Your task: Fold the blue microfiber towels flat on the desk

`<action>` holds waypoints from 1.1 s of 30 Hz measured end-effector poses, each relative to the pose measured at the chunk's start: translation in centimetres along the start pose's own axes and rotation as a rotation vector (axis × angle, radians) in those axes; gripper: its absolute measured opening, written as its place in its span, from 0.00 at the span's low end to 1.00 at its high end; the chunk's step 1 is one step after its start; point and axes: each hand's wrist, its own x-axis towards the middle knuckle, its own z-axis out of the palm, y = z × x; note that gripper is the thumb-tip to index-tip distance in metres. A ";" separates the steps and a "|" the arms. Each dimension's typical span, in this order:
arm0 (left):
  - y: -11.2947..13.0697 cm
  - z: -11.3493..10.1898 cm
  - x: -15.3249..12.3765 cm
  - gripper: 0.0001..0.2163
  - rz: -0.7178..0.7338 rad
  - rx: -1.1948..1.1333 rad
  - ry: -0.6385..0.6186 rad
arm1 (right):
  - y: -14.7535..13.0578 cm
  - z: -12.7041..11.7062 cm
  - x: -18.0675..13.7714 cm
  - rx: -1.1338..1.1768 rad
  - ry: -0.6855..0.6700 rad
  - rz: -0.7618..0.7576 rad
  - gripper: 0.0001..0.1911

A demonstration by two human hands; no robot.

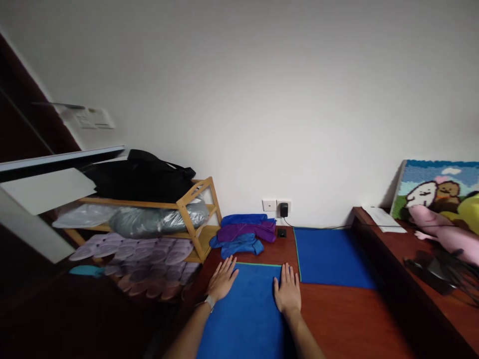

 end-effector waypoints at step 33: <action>1.4 -1.6 -1.4 0.32 0.049 0.001 -0.088 | 0.1 0.0 0.0 -0.023 -0.003 0.001 0.39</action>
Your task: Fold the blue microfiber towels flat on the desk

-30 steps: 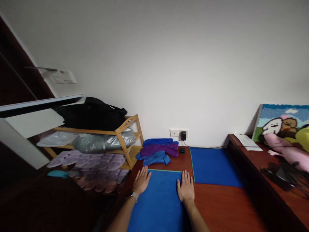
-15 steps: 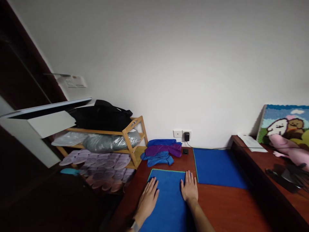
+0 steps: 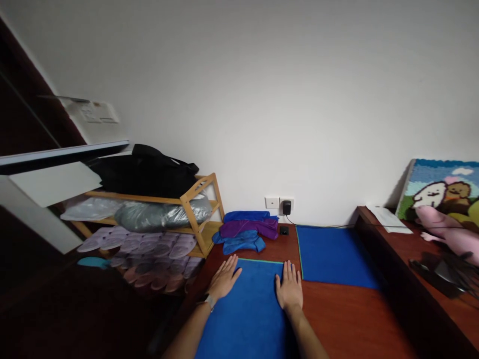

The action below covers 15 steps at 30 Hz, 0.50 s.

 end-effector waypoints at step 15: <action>-1.4 0.3 -10.1 0.26 -0.073 -0.039 0.273 | -0.6 -0.1 -0.1 -0.018 0.024 0.021 0.38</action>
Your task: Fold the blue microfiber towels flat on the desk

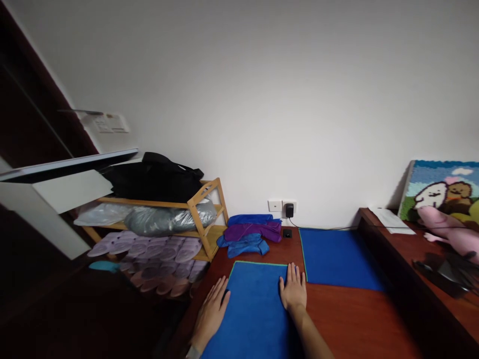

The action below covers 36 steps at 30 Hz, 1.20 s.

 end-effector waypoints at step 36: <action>14.3 2.5 1.6 0.29 0.222 -0.029 -0.271 | 0.1 -1.5 -5.1 0.012 -0.082 -0.027 0.35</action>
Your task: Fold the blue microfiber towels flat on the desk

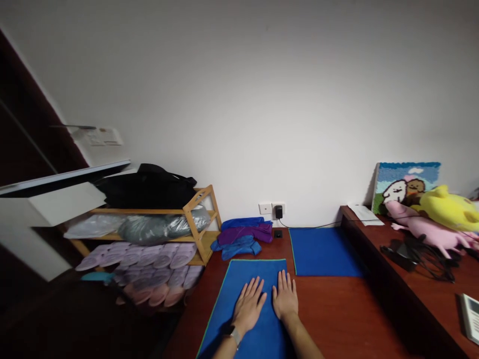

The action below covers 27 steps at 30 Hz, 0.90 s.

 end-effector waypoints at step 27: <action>-5.3 -2.6 -11.9 0.30 -0.136 0.121 0.015 | 0.2 1.3 -7.9 0.032 0.025 0.021 0.39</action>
